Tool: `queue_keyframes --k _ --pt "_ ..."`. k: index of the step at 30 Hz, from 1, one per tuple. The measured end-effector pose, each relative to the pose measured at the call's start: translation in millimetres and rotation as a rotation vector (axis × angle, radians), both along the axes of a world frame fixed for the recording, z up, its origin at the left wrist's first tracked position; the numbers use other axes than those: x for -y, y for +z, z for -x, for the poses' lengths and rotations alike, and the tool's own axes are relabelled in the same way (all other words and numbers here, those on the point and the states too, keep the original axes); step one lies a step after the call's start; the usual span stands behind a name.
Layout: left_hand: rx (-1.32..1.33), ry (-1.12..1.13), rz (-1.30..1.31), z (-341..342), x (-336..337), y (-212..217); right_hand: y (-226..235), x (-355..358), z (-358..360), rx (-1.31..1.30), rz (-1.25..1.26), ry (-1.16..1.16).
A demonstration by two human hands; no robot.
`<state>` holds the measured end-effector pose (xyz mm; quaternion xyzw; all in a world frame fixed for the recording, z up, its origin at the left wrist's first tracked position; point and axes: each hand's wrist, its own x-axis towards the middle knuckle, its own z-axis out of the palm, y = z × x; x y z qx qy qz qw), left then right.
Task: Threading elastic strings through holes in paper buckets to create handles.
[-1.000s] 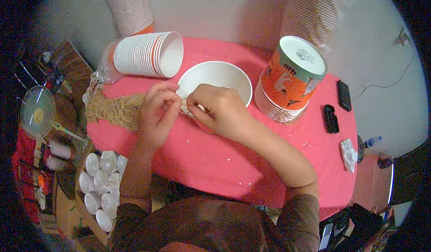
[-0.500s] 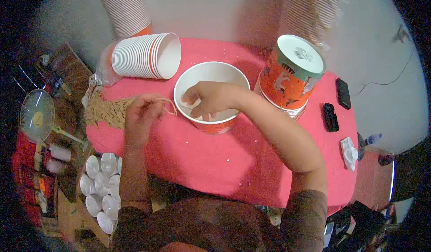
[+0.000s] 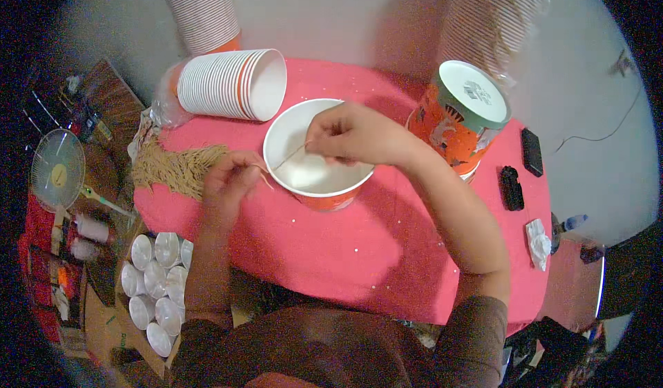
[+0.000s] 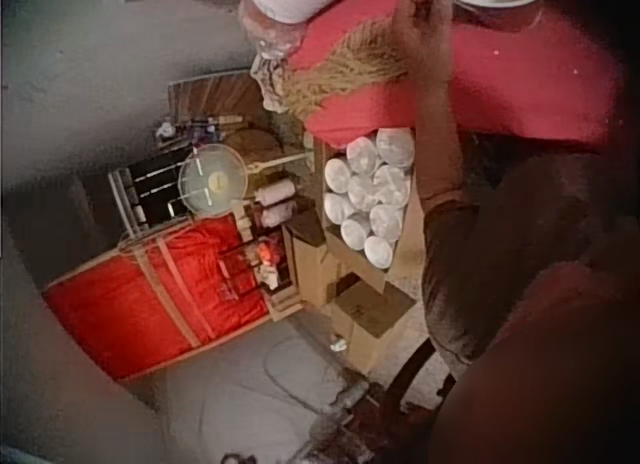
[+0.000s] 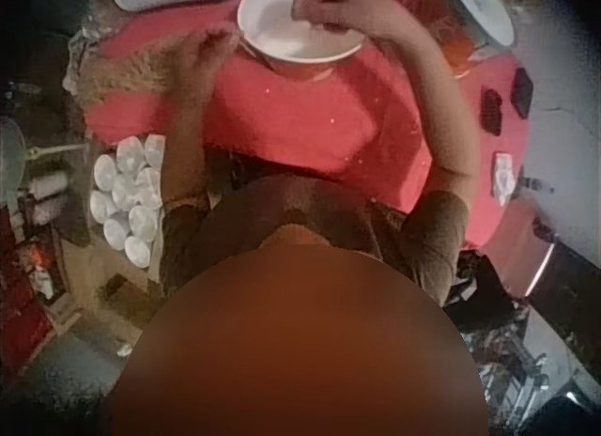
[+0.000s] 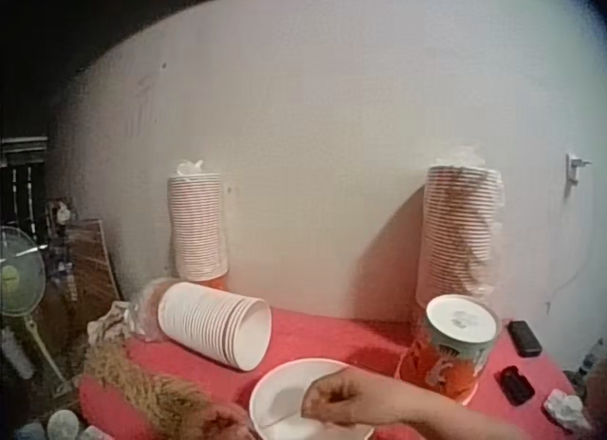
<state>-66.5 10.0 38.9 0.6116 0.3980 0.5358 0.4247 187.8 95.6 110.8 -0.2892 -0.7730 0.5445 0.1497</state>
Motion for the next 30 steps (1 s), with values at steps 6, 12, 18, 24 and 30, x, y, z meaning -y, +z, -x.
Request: queue_keyframes --k 6,12,18,24,30 --pt "-0.056 -0.148 -0.134 -15 -4 23 8 15 0 -0.114 -0.253 -0.148" --pt "0.105 -0.292 0.128 -25 -15 31 -6 26 11 0.019 -0.566 -0.167" --pt "0.155 -0.368 0.342 -32 -17 31 -7 47 9 -0.029 -0.744 -0.292" --pt "0.119 -0.275 0.298 -43 -13 33 -7 57 -3 -0.087 -0.733 -0.309" --pt "0.17 -0.156 0.231 -46 -9 23 -19 71 4 -0.145 -0.96 -0.209"
